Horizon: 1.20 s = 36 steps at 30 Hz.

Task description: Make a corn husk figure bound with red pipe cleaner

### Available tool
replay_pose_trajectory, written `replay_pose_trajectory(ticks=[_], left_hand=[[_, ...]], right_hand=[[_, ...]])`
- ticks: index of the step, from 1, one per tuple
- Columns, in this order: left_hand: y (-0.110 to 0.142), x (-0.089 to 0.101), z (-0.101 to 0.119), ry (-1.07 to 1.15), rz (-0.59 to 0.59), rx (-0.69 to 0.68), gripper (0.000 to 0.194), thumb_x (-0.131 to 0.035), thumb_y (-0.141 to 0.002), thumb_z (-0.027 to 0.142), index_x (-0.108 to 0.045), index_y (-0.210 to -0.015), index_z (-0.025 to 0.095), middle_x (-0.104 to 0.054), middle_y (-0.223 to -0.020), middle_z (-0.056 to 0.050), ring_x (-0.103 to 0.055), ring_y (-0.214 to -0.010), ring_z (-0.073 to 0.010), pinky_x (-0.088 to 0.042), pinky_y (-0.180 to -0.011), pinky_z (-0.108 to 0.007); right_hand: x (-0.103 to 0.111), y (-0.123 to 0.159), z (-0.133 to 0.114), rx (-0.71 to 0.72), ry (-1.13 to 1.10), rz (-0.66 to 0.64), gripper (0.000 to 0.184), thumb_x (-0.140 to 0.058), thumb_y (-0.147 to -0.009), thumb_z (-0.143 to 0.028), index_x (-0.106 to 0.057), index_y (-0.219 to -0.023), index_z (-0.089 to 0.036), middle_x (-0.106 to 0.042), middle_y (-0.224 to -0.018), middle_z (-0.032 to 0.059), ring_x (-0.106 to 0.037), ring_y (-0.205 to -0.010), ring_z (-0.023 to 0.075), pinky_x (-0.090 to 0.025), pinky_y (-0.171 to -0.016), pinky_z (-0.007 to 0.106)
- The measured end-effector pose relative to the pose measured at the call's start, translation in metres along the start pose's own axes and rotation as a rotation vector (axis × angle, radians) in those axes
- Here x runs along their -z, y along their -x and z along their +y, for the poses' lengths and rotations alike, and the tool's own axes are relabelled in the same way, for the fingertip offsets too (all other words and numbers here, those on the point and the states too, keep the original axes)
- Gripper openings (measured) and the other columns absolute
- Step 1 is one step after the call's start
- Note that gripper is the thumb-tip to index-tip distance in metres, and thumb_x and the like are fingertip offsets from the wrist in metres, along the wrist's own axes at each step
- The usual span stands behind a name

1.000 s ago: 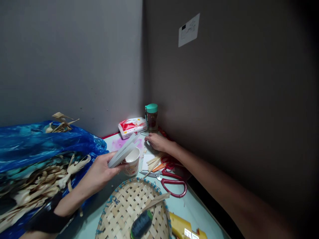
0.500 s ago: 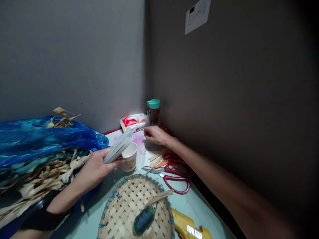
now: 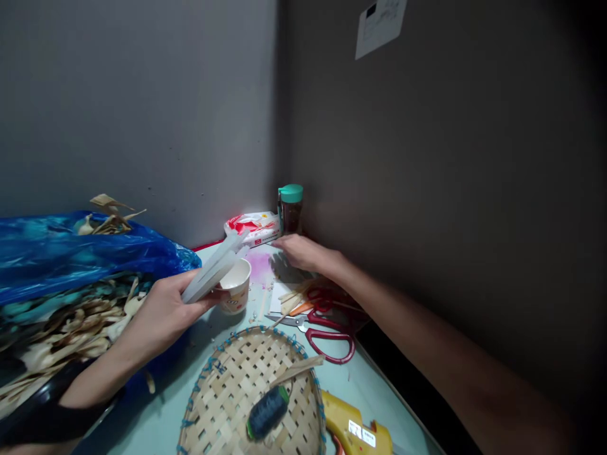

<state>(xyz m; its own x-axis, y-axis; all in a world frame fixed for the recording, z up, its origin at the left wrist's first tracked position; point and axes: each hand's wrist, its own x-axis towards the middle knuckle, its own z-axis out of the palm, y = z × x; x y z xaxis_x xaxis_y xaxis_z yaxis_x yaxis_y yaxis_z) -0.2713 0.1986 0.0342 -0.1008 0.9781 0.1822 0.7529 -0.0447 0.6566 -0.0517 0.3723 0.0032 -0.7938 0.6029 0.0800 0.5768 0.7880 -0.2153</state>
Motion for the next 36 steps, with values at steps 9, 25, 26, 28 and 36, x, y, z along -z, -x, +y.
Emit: replay_pose_trajectory(ticks=[9, 25, 26, 28, 36], left_hand=[[0.002, 0.01, -0.018, -0.006, 0.031, 0.039, 0.03, -0.071, -0.067, 0.052, -0.073, -0.074, 0.023, -0.073, -0.072, -0.003, -0.065, -0.066, -0.0231, -0.05, -0.06, -0.029], [0.0, 0.013, -0.019, 0.039, 0.043, 0.054, 0.02, -0.073, -0.066, 0.039, -0.072, -0.074, 0.021, -0.073, -0.073, -0.003, -0.065, -0.069, -0.0232, -0.052, -0.063, -0.028], [0.0, 0.013, -0.019, 0.043, 0.042, 0.054, 0.02, -0.073, -0.066, 0.039, -0.072, -0.074, 0.021, -0.072, -0.071, -0.002, -0.065, -0.068, -0.0234, -0.051, -0.061, -0.028], [0.0, 0.012, -0.018, 0.049, 0.044, 0.057, 0.021, -0.073, -0.066, 0.04, -0.072, -0.073, 0.02, -0.071, -0.066, -0.003, -0.065, -0.066, -0.0236, -0.05, -0.056, -0.028], [-0.003, 0.014, -0.016, 0.026, 0.049, 0.014, 0.031, -0.073, -0.07, 0.047, -0.075, -0.082, 0.019, -0.071, -0.074, -0.003, -0.062, -0.066, -0.0197, -0.048, -0.059, -0.027]], right_hand=[[-0.055, -0.015, 0.032, 0.065, 0.293, -0.003, 0.038, -0.046, -0.088, -0.002, -0.054, -0.124, -0.011, -0.06, -0.123, 0.0164, -0.056, -0.11, 0.0235, -0.04, -0.091, 0.032], [-0.068, -0.041, 0.021, 0.14, 0.359, 0.062, 0.023, -0.044, -0.095, -0.011, -0.064, -0.104, -0.008, -0.067, -0.106, 0.0157, -0.061, -0.096, 0.0214, -0.041, -0.08, 0.029], [-0.067, -0.038, 0.022, 0.143, 0.369, 0.059, 0.021, -0.046, -0.093, -0.01, -0.066, -0.099, -0.008, -0.068, -0.1, 0.0148, -0.061, -0.092, 0.0216, -0.041, -0.079, 0.03], [-0.064, -0.034, 0.022, 0.163, 0.384, 0.052, 0.019, -0.048, -0.091, -0.009, -0.067, -0.091, -0.01, -0.069, -0.092, 0.013, -0.06, -0.088, 0.0223, -0.039, -0.079, 0.033], [-0.051, -0.029, 0.023, 0.246, 0.474, 0.046, 0.02, -0.048, -0.094, -0.014, -0.067, -0.097, -0.012, -0.067, -0.093, 0.0117, -0.056, -0.088, 0.0209, -0.035, -0.072, 0.03]])
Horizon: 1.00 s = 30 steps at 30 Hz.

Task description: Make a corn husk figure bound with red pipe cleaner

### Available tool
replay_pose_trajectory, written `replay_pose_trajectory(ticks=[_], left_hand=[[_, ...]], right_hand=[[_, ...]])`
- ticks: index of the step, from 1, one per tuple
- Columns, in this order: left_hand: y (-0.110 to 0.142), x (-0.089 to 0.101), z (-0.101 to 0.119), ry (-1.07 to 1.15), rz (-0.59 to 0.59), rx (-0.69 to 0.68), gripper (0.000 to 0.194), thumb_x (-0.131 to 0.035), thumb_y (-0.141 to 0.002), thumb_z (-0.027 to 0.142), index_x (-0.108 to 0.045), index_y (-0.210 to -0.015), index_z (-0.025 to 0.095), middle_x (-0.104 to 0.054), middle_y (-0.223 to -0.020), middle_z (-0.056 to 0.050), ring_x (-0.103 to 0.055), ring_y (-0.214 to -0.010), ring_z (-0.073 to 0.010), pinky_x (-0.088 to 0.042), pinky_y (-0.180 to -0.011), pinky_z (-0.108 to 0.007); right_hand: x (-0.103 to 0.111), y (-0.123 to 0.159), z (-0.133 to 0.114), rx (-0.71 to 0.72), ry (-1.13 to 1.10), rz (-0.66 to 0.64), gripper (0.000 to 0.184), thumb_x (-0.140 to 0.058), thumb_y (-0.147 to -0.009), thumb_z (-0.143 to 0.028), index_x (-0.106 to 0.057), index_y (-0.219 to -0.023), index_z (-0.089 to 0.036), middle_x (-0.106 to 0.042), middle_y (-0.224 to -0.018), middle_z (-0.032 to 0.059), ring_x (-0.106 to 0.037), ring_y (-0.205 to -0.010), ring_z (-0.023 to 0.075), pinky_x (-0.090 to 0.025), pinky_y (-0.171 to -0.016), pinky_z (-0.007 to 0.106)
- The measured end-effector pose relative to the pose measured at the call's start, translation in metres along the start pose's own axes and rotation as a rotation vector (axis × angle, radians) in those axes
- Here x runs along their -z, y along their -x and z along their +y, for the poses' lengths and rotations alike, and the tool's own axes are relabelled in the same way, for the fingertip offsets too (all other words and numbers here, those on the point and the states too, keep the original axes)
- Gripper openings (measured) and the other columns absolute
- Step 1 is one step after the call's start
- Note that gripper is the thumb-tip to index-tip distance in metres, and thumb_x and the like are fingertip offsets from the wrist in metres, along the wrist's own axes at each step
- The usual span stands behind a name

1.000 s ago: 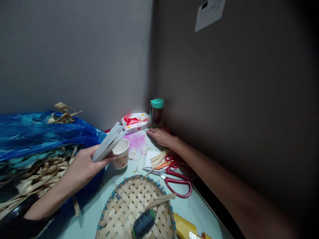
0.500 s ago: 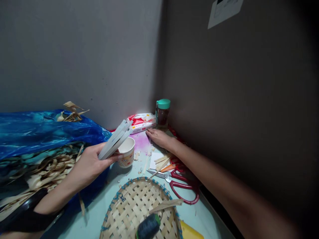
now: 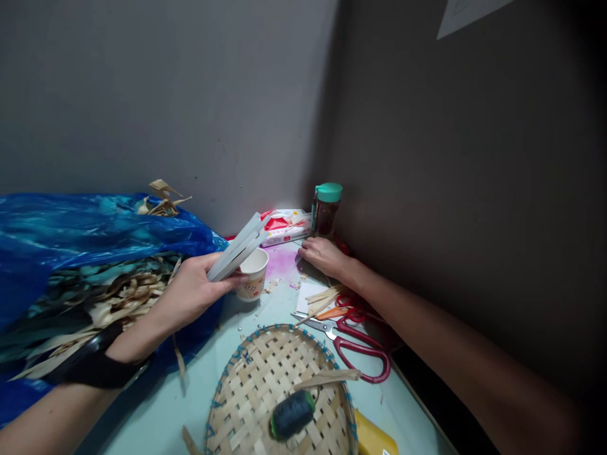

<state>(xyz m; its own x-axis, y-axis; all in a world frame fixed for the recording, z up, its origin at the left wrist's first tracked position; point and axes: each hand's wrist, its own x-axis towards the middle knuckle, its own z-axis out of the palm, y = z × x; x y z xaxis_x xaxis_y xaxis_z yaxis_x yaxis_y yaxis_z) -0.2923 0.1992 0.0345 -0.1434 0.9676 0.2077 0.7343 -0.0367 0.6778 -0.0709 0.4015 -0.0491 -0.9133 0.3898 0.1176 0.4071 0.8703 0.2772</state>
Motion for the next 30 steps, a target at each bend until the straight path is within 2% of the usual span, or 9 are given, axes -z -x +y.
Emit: replay_pose_trajectory(ticks=[5, 10, 12, 15, 18, 22, 25, 27, 30], left_hand=[[0.0, 0.009, 0.0, 0.041, 0.039, 0.057, 0.031, -0.073, -0.069, 0.047, -0.072, -0.081, 0.019, -0.057, -0.048, 0.002, -0.055, -0.052, -0.017, -0.038, -0.044, -0.024], [0.003, 0.016, 0.001, 0.12, 0.098, 0.109, 0.029, -0.074, -0.067, 0.045, -0.069, -0.079, 0.019, -0.043, -0.036, 0.006, -0.039, -0.035, -0.0118, -0.024, -0.035, -0.024], [0.003, 0.015, 0.0, 0.149, 0.108, 0.138, 0.029, -0.075, -0.066, 0.045, -0.067, -0.079, 0.019, -0.044, -0.036, 0.007, -0.036, -0.033, -0.0103, -0.023, -0.034, -0.023], [0.001, 0.009, -0.001, 0.199, 0.103, 0.174, 0.031, -0.075, -0.067, 0.046, -0.065, -0.08, 0.019, -0.045, -0.038, 0.007, -0.036, -0.033, -0.0094, -0.024, -0.034, -0.022], [-0.002, 0.005, -0.002, 0.215, 0.081, 0.175, 0.033, -0.074, -0.067, 0.046, -0.066, -0.083, 0.018, -0.044, -0.039, 0.007, -0.036, -0.033, -0.009, -0.024, -0.034, -0.022], [-0.007, 0.004, 0.0, 0.197, 0.06, 0.147, 0.031, -0.073, -0.069, 0.044, -0.067, -0.083, 0.017, -0.045, -0.04, 0.007, -0.037, -0.034, -0.0096, -0.025, -0.034, -0.022], [-0.01, 0.004, 0.005, 0.147, 0.016, 0.105, 0.029, -0.071, -0.071, 0.043, -0.067, -0.08, 0.016, -0.048, -0.043, 0.006, -0.04, -0.038, -0.0101, -0.028, -0.037, -0.021], [-0.011, 0.004, 0.008, 0.092, -0.013, 0.074, 0.028, -0.071, -0.072, 0.044, -0.068, -0.079, 0.016, -0.055, -0.051, 0.004, -0.046, -0.045, -0.0115, -0.032, -0.041, -0.021], [-0.011, 0.005, 0.011, 0.04, -0.039, 0.02, 0.031, -0.071, -0.071, 0.045, -0.071, -0.083, 0.016, -0.066, -0.069, 0.0, -0.057, -0.06, -0.0152, -0.041, -0.051, -0.022]], right_hand=[[0.009, 0.003, 0.008, 0.038, -0.072, -0.033, 0.025, -0.044, -0.096, -0.015, -0.069, -0.096, -0.013, -0.067, -0.09, 0.0104, -0.059, -0.082, 0.0188, -0.034, -0.067, 0.028], [0.023, 0.016, 0.029, -0.076, -0.249, 0.046, 0.023, -0.047, -0.091, -0.012, -0.068, -0.081, -0.012, -0.068, -0.086, 0.0105, -0.061, -0.075, 0.0175, -0.037, -0.064, 0.026], [0.033, 0.025, 0.034, -0.132, -0.466, 0.141, 0.018, -0.05, -0.088, -0.012, -0.067, -0.081, -0.013, -0.069, -0.083, 0.0082, -0.063, -0.074, 0.0171, -0.041, -0.065, 0.026], [0.057, 0.038, 0.031, -0.213, -0.959, 0.312, 0.01, -0.055, -0.088, -0.023, -0.063, -0.089, -0.017, -0.069, -0.084, 0.0042, -0.066, -0.077, 0.0178, -0.049, -0.067, 0.027], [0.091, 0.046, 0.021, -0.233, -1.288, 0.458, 0.015, -0.062, -0.086, -0.034, -0.06, -0.089, -0.02, -0.069, -0.086, 0.0027, -0.068, -0.077, 0.0184, -0.054, -0.066, 0.029], [0.136, 0.049, 0.013, -0.22, -1.34, 0.708, 0.02, -0.07, -0.082, -0.037, -0.059, -0.085, -0.021, -0.067, -0.079, 0.0018, -0.067, -0.072, 0.0166, -0.054, -0.062, 0.028], [0.159, 0.044, 0.011, -0.19, -1.345, 0.883, 0.015, -0.069, -0.085, -0.035, -0.059, -0.084, -0.023, -0.067, -0.081, 0.0018, -0.065, -0.071, 0.014, -0.053, -0.063, 0.027], [0.168, 0.037, 0.009, -0.169, -1.325, 0.94, 0.013, -0.067, -0.087, -0.033, -0.059, -0.084, -0.023, -0.066, -0.081, 0.0016, -0.065, -0.069, 0.0128, -0.053, -0.063, 0.026], [0.173, 0.025, 0.005, -0.139, -1.274, 0.932, 0.014, -0.067, -0.086, -0.029, -0.058, -0.081, -0.021, -0.064, -0.074, 0.0005, -0.065, -0.066, 0.0127, -0.052, -0.06, 0.025]])
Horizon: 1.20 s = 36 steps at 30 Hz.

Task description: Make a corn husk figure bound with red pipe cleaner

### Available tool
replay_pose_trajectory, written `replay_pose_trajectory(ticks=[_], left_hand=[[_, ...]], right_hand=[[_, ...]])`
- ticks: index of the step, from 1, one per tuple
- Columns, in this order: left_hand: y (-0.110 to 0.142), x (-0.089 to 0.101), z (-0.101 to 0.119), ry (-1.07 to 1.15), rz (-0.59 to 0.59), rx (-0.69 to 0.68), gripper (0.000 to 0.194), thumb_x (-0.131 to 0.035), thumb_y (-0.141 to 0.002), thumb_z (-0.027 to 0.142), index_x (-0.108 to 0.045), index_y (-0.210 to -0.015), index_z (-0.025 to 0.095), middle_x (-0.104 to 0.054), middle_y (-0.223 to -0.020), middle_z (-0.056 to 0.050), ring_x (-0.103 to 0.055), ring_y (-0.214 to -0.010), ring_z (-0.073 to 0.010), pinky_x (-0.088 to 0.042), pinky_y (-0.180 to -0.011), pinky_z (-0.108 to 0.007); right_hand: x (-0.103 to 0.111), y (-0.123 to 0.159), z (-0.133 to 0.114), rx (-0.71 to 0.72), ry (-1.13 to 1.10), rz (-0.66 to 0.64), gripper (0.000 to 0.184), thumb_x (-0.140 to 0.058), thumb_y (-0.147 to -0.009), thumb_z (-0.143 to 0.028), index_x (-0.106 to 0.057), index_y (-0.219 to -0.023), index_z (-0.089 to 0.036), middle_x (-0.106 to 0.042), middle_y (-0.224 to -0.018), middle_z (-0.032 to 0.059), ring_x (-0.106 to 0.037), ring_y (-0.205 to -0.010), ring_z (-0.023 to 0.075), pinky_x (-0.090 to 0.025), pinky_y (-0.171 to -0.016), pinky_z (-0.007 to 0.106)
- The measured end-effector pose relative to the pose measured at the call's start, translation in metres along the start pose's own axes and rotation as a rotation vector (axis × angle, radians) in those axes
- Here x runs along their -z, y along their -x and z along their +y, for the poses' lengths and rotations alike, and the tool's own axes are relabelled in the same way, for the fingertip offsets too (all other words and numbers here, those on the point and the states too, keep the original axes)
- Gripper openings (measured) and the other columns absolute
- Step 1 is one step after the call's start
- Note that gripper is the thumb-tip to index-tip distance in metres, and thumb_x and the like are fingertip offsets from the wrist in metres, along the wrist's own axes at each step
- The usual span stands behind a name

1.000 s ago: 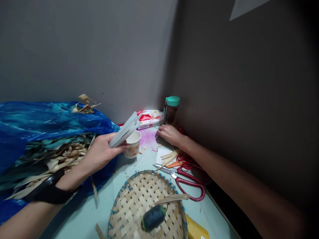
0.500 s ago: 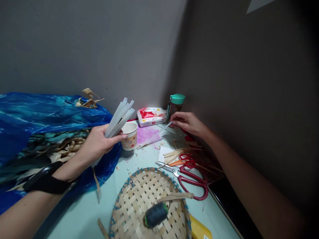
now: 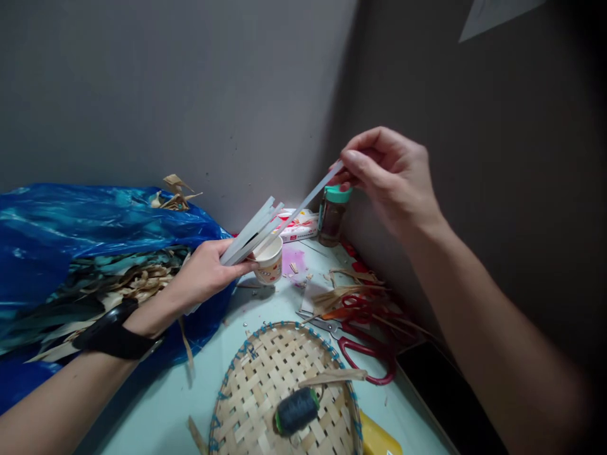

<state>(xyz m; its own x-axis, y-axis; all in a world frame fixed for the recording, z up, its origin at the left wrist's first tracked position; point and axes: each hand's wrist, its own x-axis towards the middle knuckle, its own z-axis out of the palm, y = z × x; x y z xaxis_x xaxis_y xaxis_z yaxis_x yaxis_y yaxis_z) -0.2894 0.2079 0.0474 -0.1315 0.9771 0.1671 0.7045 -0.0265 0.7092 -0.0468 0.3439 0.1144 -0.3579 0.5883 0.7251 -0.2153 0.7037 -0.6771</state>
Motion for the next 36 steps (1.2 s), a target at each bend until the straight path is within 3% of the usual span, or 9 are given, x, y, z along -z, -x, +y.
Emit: replay_pose_trajectory(ticks=[4, 9, 13, 18, 23, 25, 27, 29, 36], left_hand=[[0.002, 0.002, 0.002, -0.017, 0.0, -0.024, 0.034, -0.072, -0.07, 0.047, -0.072, -0.085, 0.016, -0.069, -0.076, -0.003, -0.06, -0.07, -0.019, -0.046, -0.059, -0.026], [0.004, 0.006, 0.003, -0.022, 0.063, -0.029, 0.031, -0.073, -0.068, 0.047, -0.068, -0.074, 0.017, -0.064, -0.068, 0.0, -0.056, -0.062, -0.0155, -0.043, -0.055, -0.023], [0.005, 0.013, 0.002, 0.035, 0.159, -0.01, 0.028, -0.074, -0.067, 0.045, -0.066, -0.073, 0.019, -0.062, -0.062, 0.002, -0.056, -0.061, -0.0144, -0.04, -0.05, -0.022], [0.007, 0.022, -0.001, 0.099, 0.17, 0.074, 0.023, -0.071, -0.069, 0.039, -0.065, -0.08, 0.02, -0.049, -0.044, 0.008, -0.056, -0.056, -0.0133, -0.031, -0.044, -0.021], [0.006, 0.02, -0.009, 0.124, 0.162, 0.1, 0.027, -0.073, -0.068, 0.041, -0.067, -0.084, 0.021, -0.048, -0.042, 0.007, -0.056, -0.053, -0.0149, -0.034, -0.043, -0.023], [0.005, 0.018, -0.013, 0.141, 0.179, 0.096, 0.026, -0.073, -0.067, 0.042, -0.067, -0.083, 0.022, -0.048, -0.042, 0.006, -0.055, -0.051, -0.016, -0.036, -0.043, -0.025], [0.004, 0.017, -0.016, 0.143, 0.186, 0.091, 0.027, -0.073, -0.068, 0.043, -0.066, -0.082, 0.021, -0.048, -0.042, 0.006, -0.053, -0.049, -0.0157, -0.036, -0.043, -0.025], [0.003, 0.016, -0.019, 0.124, 0.186, 0.082, 0.027, -0.073, -0.068, 0.044, -0.065, -0.08, 0.02, -0.048, -0.043, 0.006, -0.049, -0.045, -0.0135, -0.034, -0.041, -0.024], [0.003, 0.017, -0.021, 0.076, 0.176, 0.09, 0.033, -0.072, -0.07, 0.046, -0.064, -0.081, 0.016, -0.046, -0.043, 0.007, -0.042, -0.042, -0.0101, -0.029, -0.041, -0.022]], right_hand=[[-0.015, -0.008, -0.002, 0.021, 0.064, -0.095, 0.014, -0.069, -0.085, -0.028, -0.058, -0.08, -0.02, -0.062, -0.069, -0.0014, -0.064, -0.065, 0.0116, -0.052, -0.059, 0.023], [-0.04, -0.016, 0.001, -0.017, 0.116, -0.321, 0.013, -0.061, -0.089, -0.029, -0.062, -0.093, -0.017, -0.062, -0.073, -0.0031, -0.065, -0.066, 0.0093, -0.053, -0.064, 0.022], [-0.051, -0.005, 0.04, -0.065, 0.019, -0.332, 0.04, -0.057, -0.09, -0.034, -0.05, -0.128, -0.022, -0.065, -0.091, -0.0021, -0.068, -0.076, 0.0111, -0.056, -0.068, 0.025], [-0.051, 0.029, 0.105, -0.27, 0.015, -0.385, 0.06, -0.056, -0.089, -0.027, -0.031, -0.144, -0.02, -0.07, -0.099, 0.0075, -0.07, -0.079, 0.0174, -0.058, -0.069, 0.031], [-0.052, 0.037, 0.122, -0.27, -0.029, -0.339, 0.051, -0.048, -0.091, -0.02, -0.035, -0.141, -0.021, -0.066, -0.116, 0.0126, -0.066, -0.098, 0.0186, -0.056, -0.08, 0.035], [-0.057, 0.042, 0.121, -0.286, 0.091, -0.509, 0.039, -0.047, -0.091, -0.017, -0.05, -0.13, -0.017, -0.069, -0.105, 0.0111, -0.067, -0.089, 0.018, -0.055, -0.077, 0.034], [-0.066, 0.053, 0.121, -0.234, 0.278, -0.804, 0.025, -0.054, -0.089, -0.015, -0.063, -0.113, -0.014, -0.07, -0.098, 0.0104, -0.065, -0.084, 0.018, -0.052, -0.078, 0.032], [-0.077, 0.069, 0.121, -0.103, 0.463, -0.988, 0.019, -0.059, -0.087, -0.015, -0.069, -0.103, -0.013, -0.069, -0.1, 0.0118, -0.062, -0.088, 0.0188, -0.048, -0.081, 0.032], [-0.095, 0.096, 0.108, 0.168, 0.73, -1.042, 0.02, -0.05, -0.092, -0.012, -0.067, -0.103, -0.014, -0.063, -0.095, 0.0106, -0.054, -0.088, 0.0189, -0.039, -0.072, 0.027]])
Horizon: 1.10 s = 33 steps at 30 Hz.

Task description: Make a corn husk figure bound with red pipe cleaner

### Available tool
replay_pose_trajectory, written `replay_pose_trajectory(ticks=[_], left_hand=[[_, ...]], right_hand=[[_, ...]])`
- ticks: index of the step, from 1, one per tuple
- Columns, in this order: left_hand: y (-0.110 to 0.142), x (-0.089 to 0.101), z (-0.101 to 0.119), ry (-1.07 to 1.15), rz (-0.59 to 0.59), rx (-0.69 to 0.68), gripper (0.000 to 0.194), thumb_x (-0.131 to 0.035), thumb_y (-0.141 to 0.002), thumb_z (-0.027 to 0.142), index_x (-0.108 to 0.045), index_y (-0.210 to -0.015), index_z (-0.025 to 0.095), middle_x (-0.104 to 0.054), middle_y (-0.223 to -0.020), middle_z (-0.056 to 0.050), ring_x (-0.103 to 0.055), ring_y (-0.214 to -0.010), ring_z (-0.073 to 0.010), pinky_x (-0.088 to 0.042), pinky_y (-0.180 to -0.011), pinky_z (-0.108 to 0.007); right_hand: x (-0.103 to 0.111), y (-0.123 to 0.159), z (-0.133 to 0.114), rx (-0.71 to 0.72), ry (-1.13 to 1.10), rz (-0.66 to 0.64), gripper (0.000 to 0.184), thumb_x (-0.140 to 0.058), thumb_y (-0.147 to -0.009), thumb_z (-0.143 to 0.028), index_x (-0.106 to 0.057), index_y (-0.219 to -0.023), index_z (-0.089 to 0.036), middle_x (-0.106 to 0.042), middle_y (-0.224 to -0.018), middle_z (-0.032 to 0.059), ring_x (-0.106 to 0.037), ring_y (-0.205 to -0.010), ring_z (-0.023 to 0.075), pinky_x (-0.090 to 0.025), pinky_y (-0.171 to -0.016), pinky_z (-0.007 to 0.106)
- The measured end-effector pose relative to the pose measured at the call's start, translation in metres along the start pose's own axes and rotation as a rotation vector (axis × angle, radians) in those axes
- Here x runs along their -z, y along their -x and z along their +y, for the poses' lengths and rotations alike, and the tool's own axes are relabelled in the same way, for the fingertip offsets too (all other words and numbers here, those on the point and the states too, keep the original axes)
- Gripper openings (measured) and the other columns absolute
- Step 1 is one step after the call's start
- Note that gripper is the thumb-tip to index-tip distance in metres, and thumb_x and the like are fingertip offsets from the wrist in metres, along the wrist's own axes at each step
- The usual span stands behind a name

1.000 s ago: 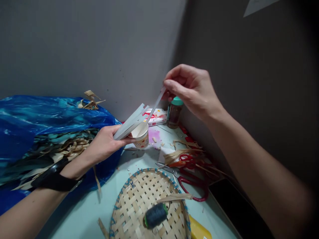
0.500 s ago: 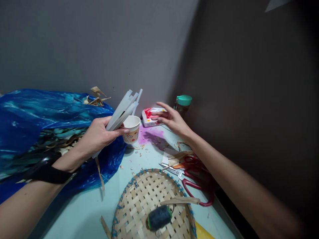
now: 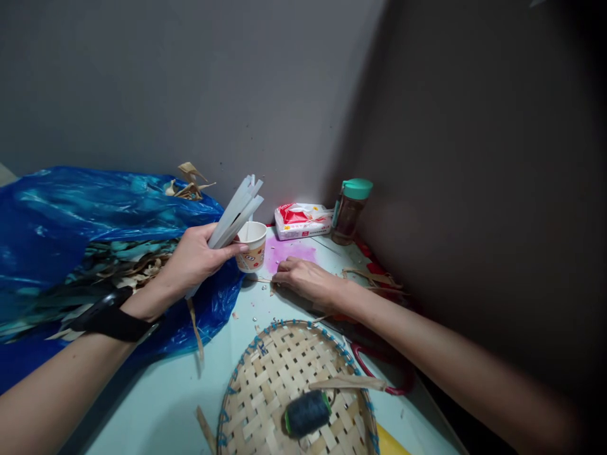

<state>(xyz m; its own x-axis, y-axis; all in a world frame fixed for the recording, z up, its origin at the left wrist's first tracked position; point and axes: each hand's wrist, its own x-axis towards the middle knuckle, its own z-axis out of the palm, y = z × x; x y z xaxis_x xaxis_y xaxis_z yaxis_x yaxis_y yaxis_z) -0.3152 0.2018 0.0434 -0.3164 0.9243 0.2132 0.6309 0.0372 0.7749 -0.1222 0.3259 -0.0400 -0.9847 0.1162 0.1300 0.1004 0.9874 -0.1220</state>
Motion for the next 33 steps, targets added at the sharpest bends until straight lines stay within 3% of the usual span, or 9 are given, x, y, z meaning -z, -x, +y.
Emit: replay_pose_trajectory(ticks=[4, 8, 12, 14, 18, 23, 28, 30, 33], left_hand=[[0.0, -0.001, 0.0, -0.007, 0.003, -0.004, 0.032, -0.071, -0.07, 0.047, -0.064, -0.08, 0.017, -0.047, -0.043, 0.007, -0.044, -0.044, -0.0113, -0.03, -0.043, -0.023], [0.001, -0.002, 0.0, 0.008, 0.003, 0.014, 0.031, -0.072, -0.068, 0.046, -0.062, -0.075, 0.018, -0.047, -0.044, 0.006, -0.045, -0.045, -0.0116, -0.032, -0.043, -0.023], [0.002, -0.006, 0.0, 0.042, -0.052, 0.018, 0.03, -0.074, -0.067, 0.044, -0.06, -0.074, 0.018, -0.045, -0.043, 0.007, -0.042, -0.043, -0.01, -0.031, -0.042, -0.022], [0.003, -0.008, 0.0, 0.053, -0.077, 0.014, 0.03, -0.073, -0.068, 0.044, -0.061, -0.076, 0.017, -0.045, -0.044, 0.008, -0.041, -0.042, -0.0094, -0.031, -0.042, -0.021], [0.005, -0.011, 0.003, 0.053, -0.084, -0.007, 0.031, -0.074, -0.067, 0.044, -0.064, -0.077, 0.016, -0.046, -0.046, 0.007, -0.043, -0.045, -0.0101, -0.034, -0.044, -0.022], [0.006, -0.002, 0.003, 0.031, -0.029, 0.005, 0.031, -0.073, -0.068, 0.046, -0.065, -0.077, 0.017, -0.048, -0.046, 0.006, -0.049, -0.049, -0.0128, -0.037, -0.046, -0.023], [0.006, 0.005, -0.006, 0.051, 0.028, 0.003, 0.031, -0.076, -0.067, 0.045, -0.064, -0.077, 0.018, -0.052, -0.05, 0.004, -0.048, -0.049, -0.0124, -0.035, -0.044, -0.023], [0.008, 0.005, -0.007, 0.057, 0.004, 0.029, 0.031, -0.075, -0.068, 0.045, -0.064, -0.078, 0.018, -0.048, -0.044, 0.006, -0.044, -0.044, -0.0115, -0.031, -0.04, -0.023], [0.01, 0.004, -0.007, 0.06, -0.008, 0.044, 0.031, -0.075, -0.067, 0.045, -0.065, -0.08, 0.018, -0.045, -0.041, 0.007, -0.041, -0.039, -0.0107, -0.028, -0.037, -0.023]], right_hand=[[0.003, 0.006, -0.004, 0.05, 0.074, -0.023, 0.021, -0.046, -0.09, -0.008, -0.064, -0.1, -0.013, -0.062, -0.094, 0.0105, -0.052, -0.085, 0.0188, -0.035, -0.068, 0.028], [0.012, 0.008, -0.001, -0.054, 0.046, 0.013, 0.011, -0.051, -0.085, -0.013, -0.061, -0.09, -0.015, -0.061, -0.087, 0.0075, -0.049, -0.07, 0.0153, -0.03, -0.06, 0.026], [0.047, -0.002, -0.005, -0.214, -0.145, 0.381, 0.004, -0.053, -0.084, -0.017, -0.056, -0.084, -0.015, -0.058, -0.077, 0.0028, -0.047, -0.065, 0.0128, -0.033, -0.061, 0.025], [0.067, -0.011, -0.011, -0.205, -0.203, 0.524, 0.009, -0.051, -0.088, -0.02, -0.056, -0.082, -0.015, -0.057, -0.075, 0.0016, -0.047, -0.066, 0.0124, -0.034, -0.063, 0.025], [0.084, -0.027, -0.016, -0.069, -0.18, 0.419, 0.012, -0.053, -0.09, -0.019, -0.063, -0.086, -0.015, -0.061, -0.082, 0.0037, -0.052, -0.072, 0.0134, -0.037, -0.066, 0.024], [0.061, -0.023, 0.01, -0.238, -0.246, 0.493, 0.027, -0.04, -0.097, -0.018, -0.065, -0.107, -0.013, -0.068, -0.088, 0.0065, -0.061, -0.077, 0.0154, -0.043, -0.074, 0.027], [0.007, -0.018, 0.03, -0.122, -0.128, 0.084, 0.033, -0.042, -0.094, -0.012, -0.062, -0.121, -0.012, -0.067, -0.116, 0.0139, -0.062, -0.102, 0.0213, -0.046, -0.085, 0.031], [-0.008, -0.016, 0.027, -0.072, -0.079, 0.043, 0.034, -0.039, -0.095, -0.01, -0.062, -0.12, -0.012, -0.065, -0.121, 0.0143, -0.059, -0.108, 0.0207, -0.045, -0.088, 0.031], [-0.013, -0.009, 0.016, -0.045, 0.013, 0.012, 0.025, -0.043, -0.096, -0.012, -0.065, -0.108, -0.011, -0.067, -0.108, 0.0137, -0.057, -0.101, 0.0206, -0.044, -0.082, 0.03]])
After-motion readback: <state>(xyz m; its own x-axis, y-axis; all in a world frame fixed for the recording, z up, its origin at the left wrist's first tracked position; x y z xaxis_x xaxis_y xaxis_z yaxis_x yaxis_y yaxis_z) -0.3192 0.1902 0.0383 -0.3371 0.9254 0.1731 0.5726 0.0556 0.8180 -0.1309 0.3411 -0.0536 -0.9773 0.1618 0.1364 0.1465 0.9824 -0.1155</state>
